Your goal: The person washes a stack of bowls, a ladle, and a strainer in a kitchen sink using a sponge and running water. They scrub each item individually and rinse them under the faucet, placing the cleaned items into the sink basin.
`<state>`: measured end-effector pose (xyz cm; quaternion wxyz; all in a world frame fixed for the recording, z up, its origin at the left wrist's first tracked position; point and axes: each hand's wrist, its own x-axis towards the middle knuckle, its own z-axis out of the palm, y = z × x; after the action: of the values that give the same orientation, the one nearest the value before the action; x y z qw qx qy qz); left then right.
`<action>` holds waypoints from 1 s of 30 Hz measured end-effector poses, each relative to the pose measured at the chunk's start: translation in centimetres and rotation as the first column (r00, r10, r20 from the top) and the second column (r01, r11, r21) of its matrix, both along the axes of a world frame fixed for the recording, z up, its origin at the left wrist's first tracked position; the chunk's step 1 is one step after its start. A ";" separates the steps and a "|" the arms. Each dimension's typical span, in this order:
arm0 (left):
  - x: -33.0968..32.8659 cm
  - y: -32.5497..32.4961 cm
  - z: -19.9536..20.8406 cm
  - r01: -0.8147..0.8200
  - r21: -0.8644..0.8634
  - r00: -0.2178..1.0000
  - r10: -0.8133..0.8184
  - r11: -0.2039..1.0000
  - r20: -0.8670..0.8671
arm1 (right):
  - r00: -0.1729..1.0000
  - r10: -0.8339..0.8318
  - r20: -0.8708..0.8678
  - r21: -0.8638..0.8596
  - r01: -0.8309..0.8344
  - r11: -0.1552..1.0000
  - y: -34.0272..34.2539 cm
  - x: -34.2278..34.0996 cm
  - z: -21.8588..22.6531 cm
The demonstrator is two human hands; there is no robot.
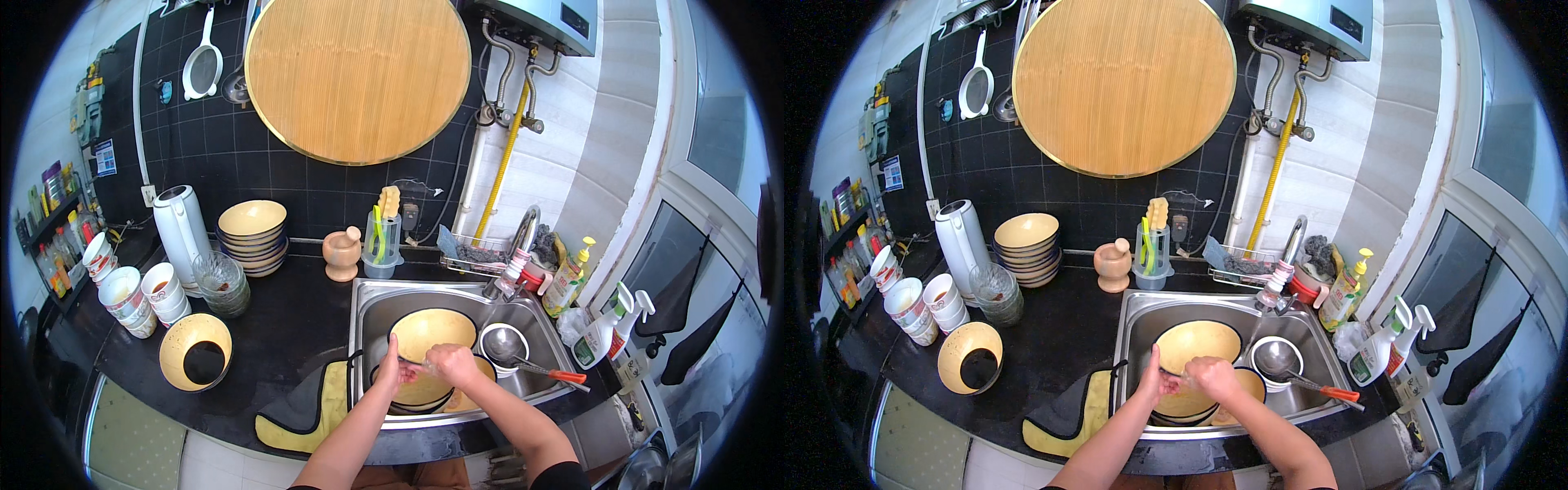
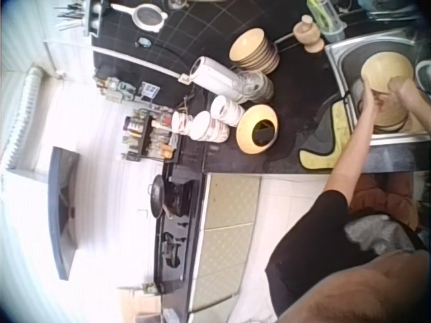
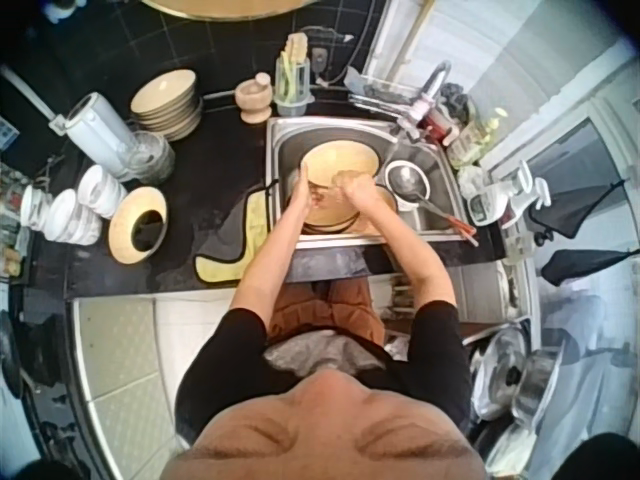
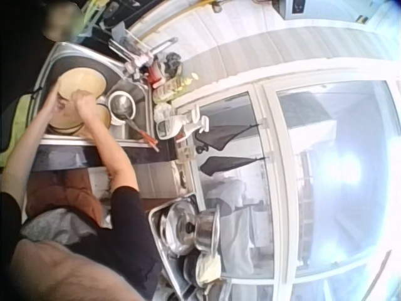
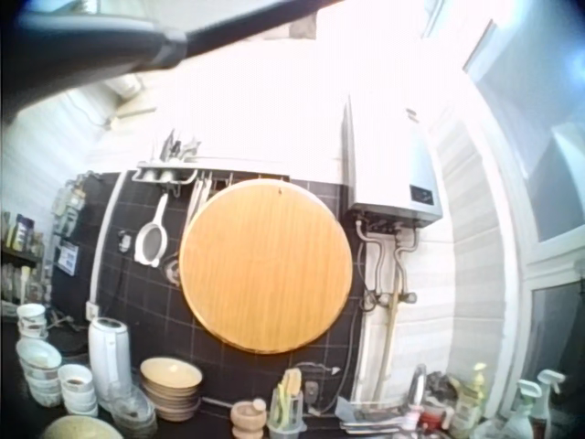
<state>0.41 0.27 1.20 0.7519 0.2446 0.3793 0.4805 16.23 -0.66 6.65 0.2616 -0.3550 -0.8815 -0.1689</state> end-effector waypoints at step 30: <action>0.3 -0.1 0.6 -0.600 0.279 0.761 0.643 0.750 -0.091 | 0.928 0.029 -0.372 -0.159 -0.095 0.983 2.9 -4.8 3.6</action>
<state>0.74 0.15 1.77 0.4766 0.2327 0.4466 0.7206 11.45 2.25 10.28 0.3954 -0.3737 -0.8390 -0.0130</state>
